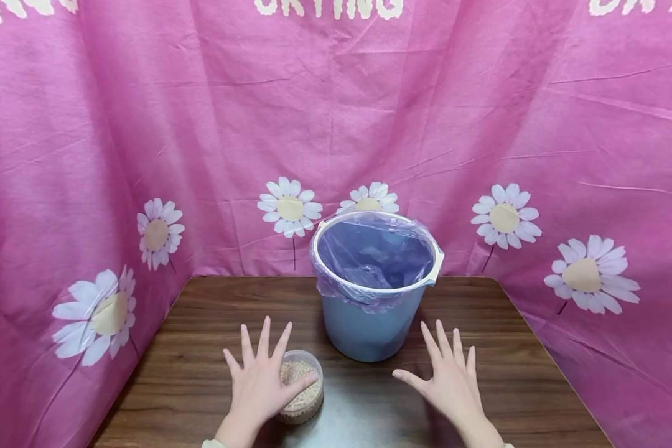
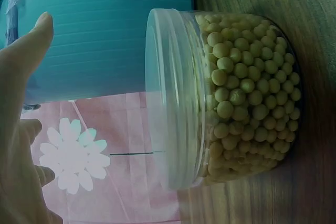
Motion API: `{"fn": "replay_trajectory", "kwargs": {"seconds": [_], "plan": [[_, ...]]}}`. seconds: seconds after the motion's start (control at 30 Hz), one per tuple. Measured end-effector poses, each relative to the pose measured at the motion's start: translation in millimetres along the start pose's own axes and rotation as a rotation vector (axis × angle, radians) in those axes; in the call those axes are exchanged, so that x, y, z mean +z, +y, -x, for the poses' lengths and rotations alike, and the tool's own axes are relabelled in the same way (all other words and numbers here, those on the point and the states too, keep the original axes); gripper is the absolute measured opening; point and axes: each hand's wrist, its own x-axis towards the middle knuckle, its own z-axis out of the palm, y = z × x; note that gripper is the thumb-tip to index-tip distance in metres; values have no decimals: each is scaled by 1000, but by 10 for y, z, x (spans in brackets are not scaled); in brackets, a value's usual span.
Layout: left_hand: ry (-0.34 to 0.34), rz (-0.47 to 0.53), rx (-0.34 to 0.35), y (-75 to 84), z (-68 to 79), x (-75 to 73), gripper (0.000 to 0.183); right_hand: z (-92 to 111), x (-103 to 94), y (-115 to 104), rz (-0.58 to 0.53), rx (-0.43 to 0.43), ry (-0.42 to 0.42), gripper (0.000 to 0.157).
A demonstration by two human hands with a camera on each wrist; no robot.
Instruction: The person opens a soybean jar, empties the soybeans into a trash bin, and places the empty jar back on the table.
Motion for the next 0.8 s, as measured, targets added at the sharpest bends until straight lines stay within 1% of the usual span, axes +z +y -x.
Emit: {"fn": "replay_trajectory", "kwargs": {"seconds": [0.13, 0.3, 0.4, 0.53, 0.67, 0.8], "plan": [[-29, 9, -5, 3, 25, -5, 102, 28, 33, -17, -63, 8, -27, 103], [-35, 20, 2, 2, 42, 21, 102, 65, 110, -54, -183, 27, -74, 100], [-41, 30, 5, 1, 57, 53, 102, 88, 157, -91, -256, 35, -80, 98], [-42, 40, 12, -3, 93, 87, 102, 135, 237, -145, -312, 50, -71, 96], [-42, 44, 21, -8, 140, 117, 102, 211, 323, -210, -362, 90, -104, 93], [-45, 38, 32, -17, 190, 152, 102, 288, 406, -276, -436, 161, -181, 92]]}}
